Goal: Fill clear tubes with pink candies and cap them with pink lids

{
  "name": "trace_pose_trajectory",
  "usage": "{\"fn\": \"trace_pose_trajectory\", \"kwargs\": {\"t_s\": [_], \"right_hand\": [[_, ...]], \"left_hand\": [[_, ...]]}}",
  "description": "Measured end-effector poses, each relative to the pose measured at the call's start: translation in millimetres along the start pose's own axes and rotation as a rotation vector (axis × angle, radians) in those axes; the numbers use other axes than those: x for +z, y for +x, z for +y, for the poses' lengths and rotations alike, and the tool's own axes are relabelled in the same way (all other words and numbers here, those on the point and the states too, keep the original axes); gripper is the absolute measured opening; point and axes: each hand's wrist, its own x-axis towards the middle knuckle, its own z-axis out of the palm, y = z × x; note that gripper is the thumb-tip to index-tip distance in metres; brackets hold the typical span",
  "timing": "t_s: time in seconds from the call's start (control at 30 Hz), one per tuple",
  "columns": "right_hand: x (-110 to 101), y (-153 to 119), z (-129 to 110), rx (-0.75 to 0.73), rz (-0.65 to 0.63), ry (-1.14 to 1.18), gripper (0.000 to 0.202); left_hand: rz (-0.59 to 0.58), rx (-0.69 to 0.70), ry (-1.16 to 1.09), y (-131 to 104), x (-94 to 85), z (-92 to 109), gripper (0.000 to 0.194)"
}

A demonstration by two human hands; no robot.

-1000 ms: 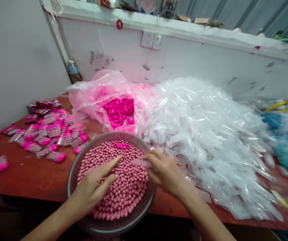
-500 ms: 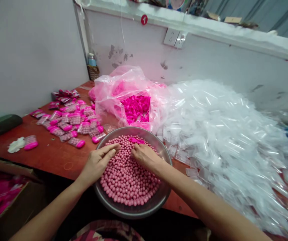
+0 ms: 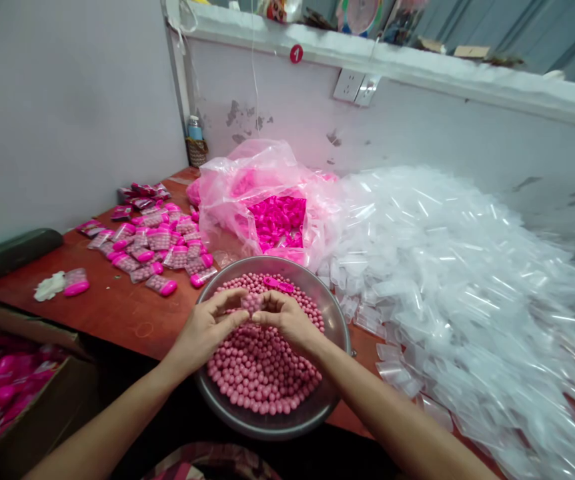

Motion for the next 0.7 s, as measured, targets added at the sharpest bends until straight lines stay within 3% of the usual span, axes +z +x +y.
{"fn": "trace_pose_trajectory", "kwargs": {"t_s": [0.1, 0.2, 0.33, 0.47, 0.57, 0.7], "right_hand": [[4, -8, -1, -0.008, 0.022, 0.08, 0.023], [2, -14, -3, -0.05, 0.006, 0.015, 0.026], [-14, -18, -12, -0.217, -0.048, -0.35, 0.034], [-24, -20, -26, -0.342, -0.204, -0.713, 0.023], [-24, -21, -29, -0.337, -0.276, -0.764, 0.018], [-26, -26, -23, -0.179, -0.217, -0.618, 0.016]], "left_hand": [[-0.062, 0.0, -0.032, 3, 5.8, 2, 0.03], [-0.092, -0.045, -0.103, 6, 6.5, 2, 0.027], [-0.159, -0.022, 0.014, 8, 2.4, 2, 0.023], [-0.311, -0.012, 0.029, 6, 0.2, 5, 0.022], [-0.342, 0.0, 0.047, 4, 0.4, 7, 0.018], [-0.276, -0.012, 0.093, 4, 0.4, 4, 0.018]]}}
